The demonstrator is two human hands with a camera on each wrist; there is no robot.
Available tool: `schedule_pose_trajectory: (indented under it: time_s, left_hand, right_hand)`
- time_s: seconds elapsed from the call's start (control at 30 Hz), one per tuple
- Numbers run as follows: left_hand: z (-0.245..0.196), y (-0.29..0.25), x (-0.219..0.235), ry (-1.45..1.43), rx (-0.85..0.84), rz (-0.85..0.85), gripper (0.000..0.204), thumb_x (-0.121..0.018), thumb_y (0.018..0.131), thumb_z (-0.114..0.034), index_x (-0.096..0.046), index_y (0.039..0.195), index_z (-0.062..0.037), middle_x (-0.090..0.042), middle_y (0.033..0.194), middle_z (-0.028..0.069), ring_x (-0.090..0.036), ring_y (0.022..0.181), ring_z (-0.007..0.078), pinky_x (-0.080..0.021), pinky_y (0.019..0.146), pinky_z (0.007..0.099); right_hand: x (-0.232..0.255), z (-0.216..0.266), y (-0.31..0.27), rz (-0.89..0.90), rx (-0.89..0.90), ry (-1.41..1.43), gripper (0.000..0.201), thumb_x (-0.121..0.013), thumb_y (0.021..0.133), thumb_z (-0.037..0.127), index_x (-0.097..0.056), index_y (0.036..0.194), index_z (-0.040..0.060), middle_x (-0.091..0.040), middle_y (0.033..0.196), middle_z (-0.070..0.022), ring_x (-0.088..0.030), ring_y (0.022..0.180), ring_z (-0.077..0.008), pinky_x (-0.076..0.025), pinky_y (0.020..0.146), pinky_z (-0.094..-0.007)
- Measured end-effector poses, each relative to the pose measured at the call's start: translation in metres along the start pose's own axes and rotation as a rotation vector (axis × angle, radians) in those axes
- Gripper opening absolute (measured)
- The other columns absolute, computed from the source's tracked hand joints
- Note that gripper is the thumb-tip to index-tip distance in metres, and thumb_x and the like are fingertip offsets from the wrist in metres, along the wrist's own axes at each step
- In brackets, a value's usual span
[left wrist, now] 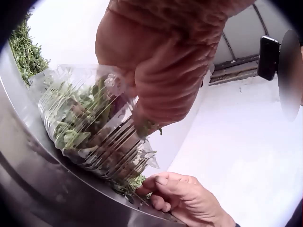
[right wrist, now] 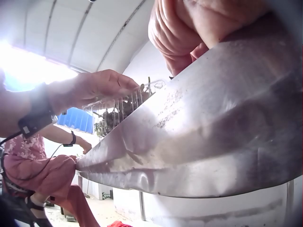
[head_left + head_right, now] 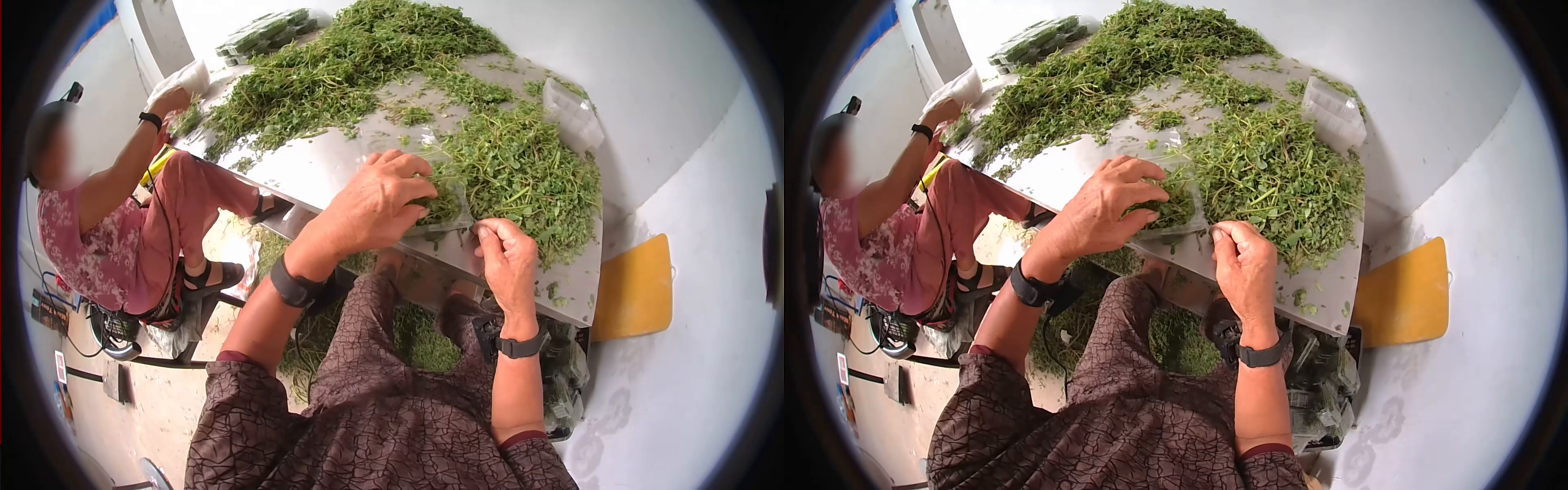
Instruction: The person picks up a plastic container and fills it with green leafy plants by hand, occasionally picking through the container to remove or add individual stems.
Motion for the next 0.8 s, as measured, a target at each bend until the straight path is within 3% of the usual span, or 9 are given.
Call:
schedule_pose_trajectory:
  time_s: [0.07, 0.2, 0.27, 0.47, 0.6, 0.67, 0.7, 0.77, 0.8]
  left_hand:
    - [0.003, 0.002, -0.011, 0.03, 0.024, 0.063, 0.016, -0.07, 0.076, -0.008, -0.067, 0.09, -0.0031, -0.063, 0.103, 0.0114, -0.057, 0.103, 0.0283, -0.043, 0.09, 0.0435]
    - [0.005, 0.007, -0.012, 0.042, 0.004, -0.003, 0.014, -0.071, 0.075, -0.01, -0.063, 0.083, -0.0027, -0.063, 0.099, 0.0113, -0.059, 0.095, 0.03, -0.044, 0.084, 0.0431]
    - [0.015, 0.01, 0.001, 0.074, 0.117, -0.153, 0.015, -0.071, 0.076, -0.012, -0.061, 0.079, -0.0018, -0.063, 0.093, 0.0121, -0.06, 0.086, 0.032, -0.047, 0.076, 0.0419]
    - [0.027, 0.016, -0.003, 0.17, 0.271, -0.177, 0.015, -0.069, 0.08, -0.013, -0.06, 0.08, -0.0005, -0.06, 0.083, 0.0146, -0.061, 0.077, 0.0334, -0.048, 0.066, 0.0416]
    - [0.019, 0.01, 0.006, 0.033, 0.24, -0.26, 0.013, -0.068, 0.081, -0.011, -0.062, 0.083, -0.0002, -0.061, 0.087, 0.0146, -0.061, 0.078, 0.0339, -0.049, 0.068, 0.0424]
    - [-0.001, 0.004, 0.02, 0.009, 0.062, -0.332, 0.01, -0.067, 0.081, -0.007, -0.064, 0.087, -0.0004, -0.062, 0.094, 0.014, -0.062, 0.084, 0.0332, -0.049, 0.073, 0.0423]
    - [-0.003, 0.001, 0.026, 0.008, 0.064, -0.33, 0.01, -0.067, 0.081, -0.007, -0.064, 0.087, -0.0004, -0.062, 0.094, 0.014, -0.062, 0.084, 0.0332, -0.049, 0.073, 0.0423]
    - [-0.016, 0.0, 0.018, 0.024, -0.025, -0.113, 0.012, -0.067, 0.08, -0.004, -0.066, 0.092, -0.0019, -0.063, 0.105, 0.0132, -0.06, 0.099, 0.0323, -0.047, 0.085, 0.0428]
    - [-0.015, -0.003, 0.019, 0.025, -0.024, -0.112, 0.012, -0.067, 0.08, -0.004, -0.066, 0.092, -0.0019, -0.063, 0.105, 0.0132, -0.06, 0.099, 0.0323, -0.047, 0.085, 0.0428]
  right_hand:
    - [0.0, 0.001, 0.0, -0.003, 0.005, -0.015, 0.009, -0.058, 0.089, 0.001, -0.064, 0.091, -0.0055, -0.063, 0.076, -0.0076, -0.058, 0.06, -0.011, -0.045, 0.055, -0.0253]
    - [0.001, 0.002, 0.0, -0.011, -0.01, 0.01, 0.009, -0.058, 0.089, 0.001, -0.064, 0.091, -0.0052, -0.064, 0.076, -0.0075, -0.059, 0.061, -0.0111, -0.046, 0.055, -0.0252]
    - [0.0, 0.003, 0.0, -0.001, -0.001, 0.0, 0.009, -0.058, 0.089, 0.001, -0.064, 0.091, -0.0052, -0.064, 0.077, -0.0076, -0.059, 0.061, -0.0112, -0.046, 0.055, -0.0251]
    - [0.001, 0.002, 0.0, -0.003, -0.007, -0.012, 0.009, -0.058, 0.089, 0.001, -0.064, 0.092, -0.0053, -0.065, 0.077, -0.0083, -0.06, 0.06, -0.0116, -0.046, 0.056, -0.0252]
    - [0.002, 0.004, 0.0, -0.017, -0.029, 0.005, 0.009, -0.058, 0.088, 0.0, -0.065, 0.091, -0.0056, -0.064, 0.076, -0.0087, -0.059, 0.061, -0.0115, -0.046, 0.055, -0.025]
    - [0.001, 0.002, 0.0, -0.012, -0.038, 0.0, 0.009, -0.058, 0.088, -0.001, -0.065, 0.09, -0.0058, -0.064, 0.076, -0.0087, -0.059, 0.061, -0.0114, -0.045, 0.055, -0.0249]
    - [0.002, 0.002, 0.0, -0.017, -0.025, -0.002, 0.009, -0.058, 0.088, -0.001, -0.065, 0.09, -0.0058, -0.064, 0.075, -0.0085, -0.059, 0.061, -0.0113, -0.045, 0.055, -0.0251]
    - [0.001, 0.002, 0.0, -0.021, -0.012, -0.001, 0.009, -0.058, 0.088, -0.001, -0.065, 0.09, -0.0058, -0.064, 0.075, -0.0083, -0.058, 0.061, -0.0112, -0.045, 0.055, -0.0253]
    - [0.001, 0.003, 0.0, -0.019, -0.005, -0.009, 0.009, -0.058, 0.088, 0.0, -0.065, 0.09, -0.0058, -0.063, 0.075, -0.0081, -0.057, 0.061, -0.0109, -0.044, 0.054, -0.0255]
Point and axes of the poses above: each hand's wrist, its own y-axis towards the middle knuckle, its own x-axis out of the back of the hand, z = x × y, the point moved 10 cm from there along y, towards the middle knuckle
